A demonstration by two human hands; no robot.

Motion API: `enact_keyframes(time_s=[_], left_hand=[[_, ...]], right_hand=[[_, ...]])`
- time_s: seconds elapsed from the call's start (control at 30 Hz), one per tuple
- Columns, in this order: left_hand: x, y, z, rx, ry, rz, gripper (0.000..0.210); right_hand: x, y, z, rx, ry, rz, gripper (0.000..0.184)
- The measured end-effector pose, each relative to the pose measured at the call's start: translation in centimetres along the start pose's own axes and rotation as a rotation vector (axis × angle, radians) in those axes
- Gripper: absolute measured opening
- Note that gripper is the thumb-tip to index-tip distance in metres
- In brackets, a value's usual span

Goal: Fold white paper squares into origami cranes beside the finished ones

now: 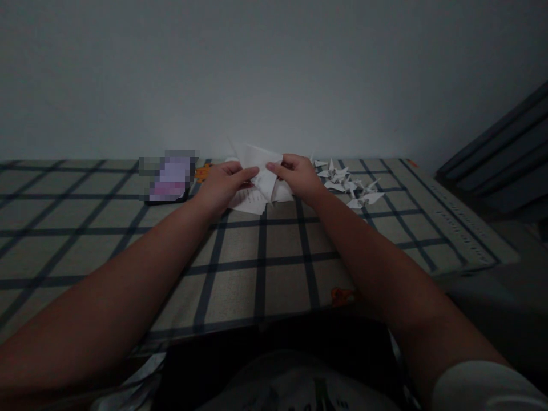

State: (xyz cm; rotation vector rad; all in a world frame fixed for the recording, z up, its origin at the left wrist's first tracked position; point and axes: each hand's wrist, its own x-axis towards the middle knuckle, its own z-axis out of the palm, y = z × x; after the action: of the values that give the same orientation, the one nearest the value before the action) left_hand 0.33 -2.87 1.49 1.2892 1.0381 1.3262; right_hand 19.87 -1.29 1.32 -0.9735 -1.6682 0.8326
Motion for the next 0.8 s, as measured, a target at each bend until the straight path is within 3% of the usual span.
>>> enact_keyframes(time_s=[0.23, 0.8], left_hand=[[-0.4, -0.2, 0.1, -0.006, -0.128, 0.022, 0.033], [0.0, -0.6, -0.1, 0.029, -0.104, 0.051, 0.041]], right_hand=[[-0.4, -1.1, 0.0, -0.046, -0.037, 0.020, 0.044], [0.0, -0.1, -0.2, -0.066, -0.065, -0.065, 0.051]])
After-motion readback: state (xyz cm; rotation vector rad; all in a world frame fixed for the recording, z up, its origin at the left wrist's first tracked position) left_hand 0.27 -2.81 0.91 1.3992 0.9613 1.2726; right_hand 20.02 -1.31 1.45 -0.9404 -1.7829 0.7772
